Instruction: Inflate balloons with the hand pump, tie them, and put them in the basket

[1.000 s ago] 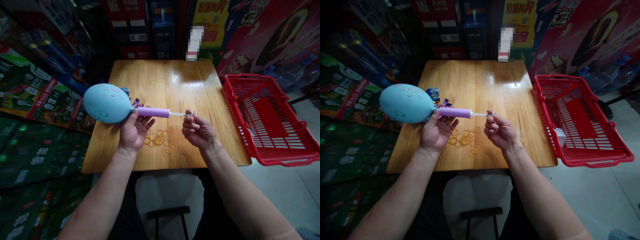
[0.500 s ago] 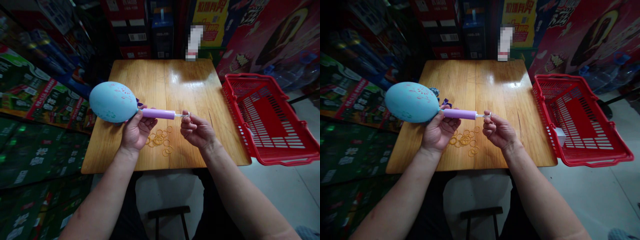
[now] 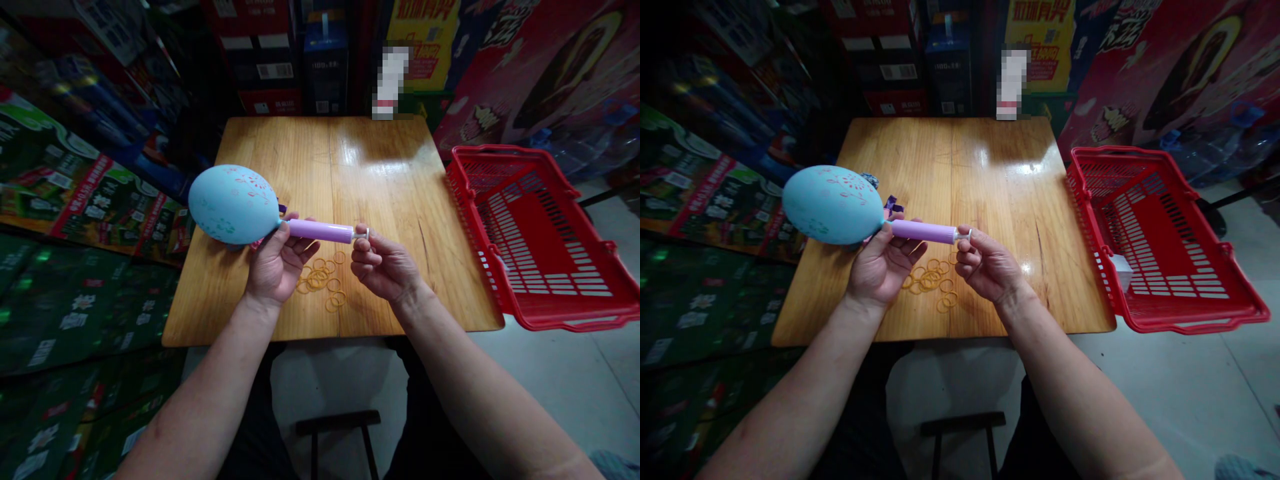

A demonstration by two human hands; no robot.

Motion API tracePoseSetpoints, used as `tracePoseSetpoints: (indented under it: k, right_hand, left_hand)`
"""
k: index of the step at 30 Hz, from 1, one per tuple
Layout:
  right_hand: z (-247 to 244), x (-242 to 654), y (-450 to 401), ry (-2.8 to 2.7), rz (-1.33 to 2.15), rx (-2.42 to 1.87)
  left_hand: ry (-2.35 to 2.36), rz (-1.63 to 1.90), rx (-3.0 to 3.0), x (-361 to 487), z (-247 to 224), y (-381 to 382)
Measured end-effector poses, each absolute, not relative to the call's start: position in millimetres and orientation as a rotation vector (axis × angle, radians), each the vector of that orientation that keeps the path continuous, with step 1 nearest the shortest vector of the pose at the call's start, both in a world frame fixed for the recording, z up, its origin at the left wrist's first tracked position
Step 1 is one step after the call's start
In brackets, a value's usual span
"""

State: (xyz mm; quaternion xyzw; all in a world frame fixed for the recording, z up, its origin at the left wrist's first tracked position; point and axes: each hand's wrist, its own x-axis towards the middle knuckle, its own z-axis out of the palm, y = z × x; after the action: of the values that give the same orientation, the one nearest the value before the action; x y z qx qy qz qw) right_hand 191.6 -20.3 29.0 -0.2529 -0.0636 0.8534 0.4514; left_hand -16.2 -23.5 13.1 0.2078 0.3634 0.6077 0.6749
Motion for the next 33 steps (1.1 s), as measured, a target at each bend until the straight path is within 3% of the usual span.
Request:
tracePoseSetpoints:
  k: [33]
  right_hand:
    - [33, 209, -14, -0.182, 2.059, -0.606]
  left_hand:
    - [0.816, 1.407, 0.473, -27, 13, -18]
